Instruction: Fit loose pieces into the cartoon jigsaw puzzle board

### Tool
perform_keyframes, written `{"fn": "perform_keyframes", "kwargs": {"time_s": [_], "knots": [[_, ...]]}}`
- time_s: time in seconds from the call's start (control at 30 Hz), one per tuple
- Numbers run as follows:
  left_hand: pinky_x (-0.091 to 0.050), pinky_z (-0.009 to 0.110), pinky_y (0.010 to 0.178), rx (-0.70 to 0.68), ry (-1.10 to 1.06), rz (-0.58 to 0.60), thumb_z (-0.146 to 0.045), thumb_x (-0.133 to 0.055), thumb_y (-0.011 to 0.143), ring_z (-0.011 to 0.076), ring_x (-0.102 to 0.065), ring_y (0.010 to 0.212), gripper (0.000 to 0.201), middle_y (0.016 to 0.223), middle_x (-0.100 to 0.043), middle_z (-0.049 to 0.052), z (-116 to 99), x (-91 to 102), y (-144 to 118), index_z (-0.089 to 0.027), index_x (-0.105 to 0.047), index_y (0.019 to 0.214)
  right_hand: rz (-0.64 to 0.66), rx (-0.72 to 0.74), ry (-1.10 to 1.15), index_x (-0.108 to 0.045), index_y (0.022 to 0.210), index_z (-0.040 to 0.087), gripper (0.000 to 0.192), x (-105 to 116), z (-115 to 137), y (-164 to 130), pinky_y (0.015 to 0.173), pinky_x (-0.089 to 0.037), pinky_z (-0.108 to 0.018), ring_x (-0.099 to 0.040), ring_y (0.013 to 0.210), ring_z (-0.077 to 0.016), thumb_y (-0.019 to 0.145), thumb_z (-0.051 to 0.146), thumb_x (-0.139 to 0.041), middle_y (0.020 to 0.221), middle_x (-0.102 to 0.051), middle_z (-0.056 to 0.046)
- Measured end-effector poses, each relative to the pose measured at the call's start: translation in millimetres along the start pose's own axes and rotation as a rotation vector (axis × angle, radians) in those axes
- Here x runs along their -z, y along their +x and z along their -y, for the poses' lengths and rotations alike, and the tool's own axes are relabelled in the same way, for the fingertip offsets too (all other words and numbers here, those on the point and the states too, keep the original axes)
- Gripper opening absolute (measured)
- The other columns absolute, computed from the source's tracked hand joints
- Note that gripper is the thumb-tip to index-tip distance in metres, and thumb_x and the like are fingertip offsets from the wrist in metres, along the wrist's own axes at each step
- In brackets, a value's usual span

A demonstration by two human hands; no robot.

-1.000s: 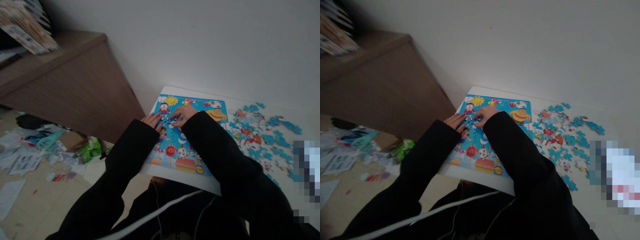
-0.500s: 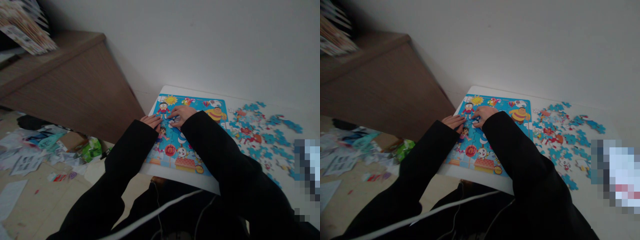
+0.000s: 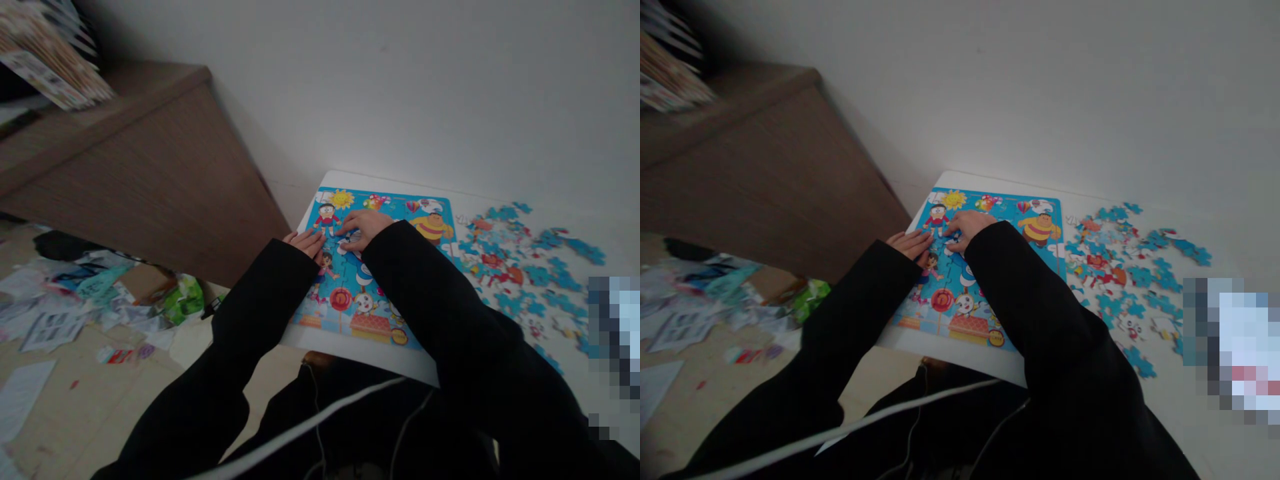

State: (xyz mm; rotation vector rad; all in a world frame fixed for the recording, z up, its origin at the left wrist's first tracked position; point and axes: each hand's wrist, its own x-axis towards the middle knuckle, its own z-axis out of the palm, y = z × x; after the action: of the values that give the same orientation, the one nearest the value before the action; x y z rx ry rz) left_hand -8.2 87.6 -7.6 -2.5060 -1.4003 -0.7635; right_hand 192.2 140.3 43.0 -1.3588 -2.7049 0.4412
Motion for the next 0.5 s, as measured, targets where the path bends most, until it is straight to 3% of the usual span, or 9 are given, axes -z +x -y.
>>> {"fn": "perform_keyframes", "kwargs": {"time_s": [0.23, 0.5], "knots": [[-0.041, 0.038, 0.095, -0.033, 0.006, -0.010, -0.026, -0.039, 0.089, 0.0206, -0.057, 0.108, 0.032, 0.110, -0.064, 0.012, -3.1, -2.6, -1.3, -0.012, -0.061, 0.108, -0.079, -0.030, 0.030, -0.068, 0.100, 0.026, 0.036, -3.9, 2.2, -0.2, 0.086, -0.043, -0.030, -0.058, 0.097, -0.0190, 0.072, 0.048, -0.064, 0.104, -0.064, -0.003], [-0.046, 0.037, 0.091, -0.043, -0.020, -0.029, -0.023, -0.039, 0.087, 0.0210, -0.058, 0.107, 0.033, 0.111, -0.063, 0.013, -1.4, -7.2, -3.0, -0.011, -0.060, 0.109, -0.099, -0.027, 0.051, -0.069, 0.100, 0.025, 0.031, -8.4, 2.2, 0.9, 0.083, -0.042, -0.028, -0.057, 0.096, -0.0180, 0.074, 0.041, -0.065, 0.104, -0.062, -0.005]]}}
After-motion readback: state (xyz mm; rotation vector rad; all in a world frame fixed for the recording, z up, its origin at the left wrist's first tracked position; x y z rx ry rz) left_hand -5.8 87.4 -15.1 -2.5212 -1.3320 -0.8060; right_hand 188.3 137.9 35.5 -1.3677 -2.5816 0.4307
